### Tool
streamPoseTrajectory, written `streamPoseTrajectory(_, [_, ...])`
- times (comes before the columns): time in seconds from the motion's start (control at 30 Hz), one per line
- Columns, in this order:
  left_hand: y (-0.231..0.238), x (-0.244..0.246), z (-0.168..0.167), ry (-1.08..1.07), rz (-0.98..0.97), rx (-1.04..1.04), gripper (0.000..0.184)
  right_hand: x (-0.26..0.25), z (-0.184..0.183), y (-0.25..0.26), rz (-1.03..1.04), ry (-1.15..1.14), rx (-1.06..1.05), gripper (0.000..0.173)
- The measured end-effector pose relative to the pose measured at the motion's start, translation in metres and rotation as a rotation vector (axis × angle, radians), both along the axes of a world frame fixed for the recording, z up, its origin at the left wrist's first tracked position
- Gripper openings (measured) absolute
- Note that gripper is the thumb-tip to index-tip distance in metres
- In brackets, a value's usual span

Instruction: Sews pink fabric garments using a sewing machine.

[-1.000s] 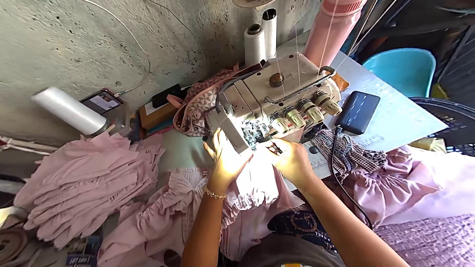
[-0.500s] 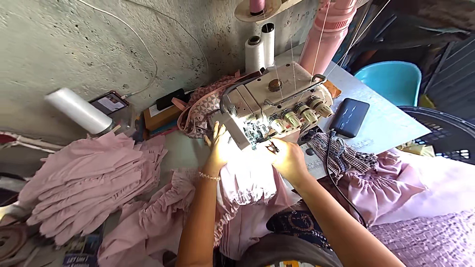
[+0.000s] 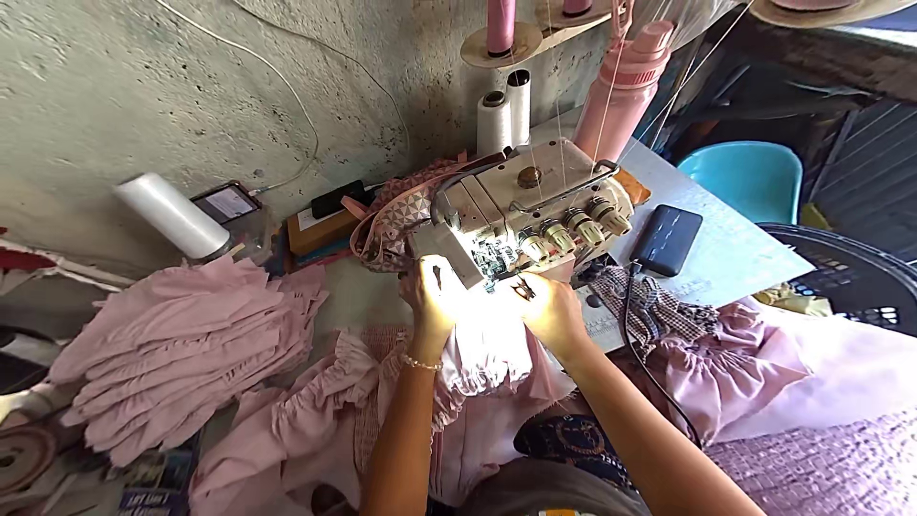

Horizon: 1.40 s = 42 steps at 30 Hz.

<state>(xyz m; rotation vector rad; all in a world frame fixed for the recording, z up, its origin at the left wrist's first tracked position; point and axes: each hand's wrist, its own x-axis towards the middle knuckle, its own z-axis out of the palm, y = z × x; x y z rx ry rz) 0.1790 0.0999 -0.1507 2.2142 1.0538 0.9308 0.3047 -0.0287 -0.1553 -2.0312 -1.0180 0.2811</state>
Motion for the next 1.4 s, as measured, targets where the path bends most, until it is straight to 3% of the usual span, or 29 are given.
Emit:
streamPoseTrajectory(0.1, [0.004,-0.002,-0.006,-0.187,-0.091,-0.134,0.026,0.000,-0.002,0.000,-0.004,-0.009,0.005,0.027])
streamPoseTrajectory(0.3, [-0.013,0.007,0.022,0.382,-0.070,-0.035,0.050,-0.001,-0.004,0.000,-0.001,-0.029,0.025,0.030])
streamPoseTrajectory(0.47, [0.007,-0.004,0.038,0.424,-0.263,-0.049,0.038,0.000,-0.004,0.000,-0.004,-0.042,0.033,0.031])
streamPoseTrajectory(0.63, [0.034,0.009,0.068,0.679,-0.410,-0.169,0.030,0.001,-0.006,-0.002,0.015,-0.050,0.033,0.031])
streamPoseTrajectory(0.73, [0.034,0.016,0.089,0.694,-0.435,-0.294,0.017,0.001,-0.007,-0.002,0.015,-0.038,0.044,0.031])
streamPoseTrajectory(0.8, [0.037,0.017,0.086,0.675,-0.453,-0.296,0.019,0.001,-0.008,-0.002,0.013,-0.043,0.054,0.031])
streamPoseTrajectory(0.9, [0.046,0.013,0.067,0.622,-0.439,-0.167,0.032,0.001,-0.009,-0.002,0.016,-0.052,0.051,0.030])
streamPoseTrajectory(1.0, [0.059,0.005,0.063,0.715,-0.276,0.015,0.022,0.002,-0.008,-0.002,0.025,-0.058,0.028,0.028])
streamPoseTrajectory(1.1, [0.073,-0.011,0.046,0.567,-0.145,0.143,0.027,0.004,-0.009,-0.001,0.030,-0.075,0.035,0.029])
streamPoseTrajectory(1.2, [0.059,-0.010,0.041,0.454,-0.260,0.096,0.043,0.002,-0.011,-0.002,0.030,-0.088,0.067,0.028])
streamPoseTrajectory(1.4, [0.041,-0.002,0.030,0.379,-0.375,0.191,0.027,0.002,-0.009,-0.008,0.034,-0.105,0.095,0.026])
